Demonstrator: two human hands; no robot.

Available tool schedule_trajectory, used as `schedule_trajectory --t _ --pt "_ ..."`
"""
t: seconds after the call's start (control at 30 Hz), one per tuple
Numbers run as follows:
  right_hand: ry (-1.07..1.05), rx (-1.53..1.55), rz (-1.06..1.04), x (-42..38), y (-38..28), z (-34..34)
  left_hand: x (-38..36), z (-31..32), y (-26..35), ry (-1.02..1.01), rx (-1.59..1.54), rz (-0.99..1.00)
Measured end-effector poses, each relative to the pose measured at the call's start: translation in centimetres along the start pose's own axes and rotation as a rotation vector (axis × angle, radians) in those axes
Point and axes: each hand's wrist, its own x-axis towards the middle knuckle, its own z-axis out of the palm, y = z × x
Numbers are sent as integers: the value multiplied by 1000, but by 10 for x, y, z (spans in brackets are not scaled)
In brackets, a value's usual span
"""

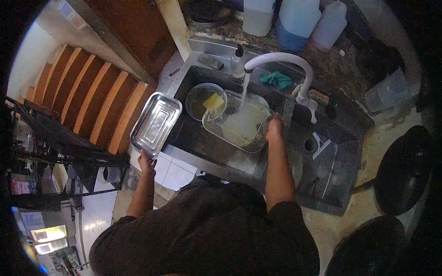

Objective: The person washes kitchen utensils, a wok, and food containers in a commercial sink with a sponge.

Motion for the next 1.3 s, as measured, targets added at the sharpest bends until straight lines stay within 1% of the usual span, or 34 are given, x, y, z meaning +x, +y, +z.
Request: schedule_trajectory --t 0.07,0.1,0.13,0.2,0.23,0.27,0.3,0.33,0.37,0.4,0.43,0.5,0.53,0.6,0.63,0.7,0.73,0.8,0.83,0.9,0.93,0.97,1.0,1.03,1.07,1.1,1.13,1.17,1.2,1.23,1.27,1.3 --pt "1 109 -71 -43 -26 10 -1 -4 3 -31 -7 8" --pt "-99 190 -23 -14 -22 0 -1 -6 4 -64 -17 19" --pt "-101 187 -23 -4 -18 -1 -1 -7 5 -61 -18 19" --pt "-116 235 -124 11 -9 -3 -2 -9 7 -38 -43 37" --pt "-112 235 -122 56 15 -22 -4 -10 7 -39 -40 35" --pt "-57 218 -40 96 37 -19 -7 -10 8 -16 -45 28" --pt "-6 202 39 96 36 -14 -9 -7 9 7 -55 23" --pt "-8 204 35 95 34 -12 -11 -7 11 5 -59 25" --pt "71 106 -1 95 32 -5 -13 -6 13 -22 -41 11" --pt "151 6 -31 68 22 6 -15 -8 15 -43 -18 -4" --pt "148 3 -25 43 11 12 -18 -9 17 -37 -15 -4" --pt "97 73 -82 3 -13 20 -24 -7 18 84 -11 -12" --pt "101 75 -79 -1 -18 23 -24 -9 18 82 -7 -13" --pt "-30 328 -18 -6 -28 28 -23 -14 21 42 -5 -60" --pt "-29 329 -17 4 -20 24 -18 -19 19 41 -4 -59" --pt "-115 142 -125 12 -8 12 -11 -27 13 74 -33 -74" --pt "-112 143 -130 13 -8 14 -10 -30 11 69 -35 -76" --pt "222 -29 -15 16 -10 32 -9 -31 14 63 -45 -104" --pt "215 -28 -19 18 -18 35 -10 -31 17 74 -24 -113" --pt "10 -1 -37 19 -25 30 -13 -34 21 105 -32 -94" --pt "11 -3 -31 7 -29 29 -17 -31 26 127 -39 -77" --pt "-33 43 -42 -4 -36 27 -23 -28 29 204 -53 -37" --pt "-79 93 -58 -17 -46 28 -18 -28 27 199 -52 -36" --pt "-27 118 -19 -22 -49 30 -9 -33 25 293 40 159" --pt "-24 121 -19 -12 -40 29 0 -38 21 384 132 354" --pt "85 64 -26 12 -23 27 -12 -31 31 536 432 546" --pt "193 8 -36 25 -15 26 -30 -19 43 532 427 546" --pt "193 12 -43 21 -15 23 -48 -3 55 506 420 695" --pt "108 -92 -74 12 -13 19 -61 11 65 479 414 844" --pt "25 -198 -106 0 -14 17 -67 23 70 476 409 844" --pt "27 -199 -108 -9 -18 18 -72 34 74 252 412 927" --pt "-16 -182 -192 -29 -23 19 -79 44 78 22 415 1002"
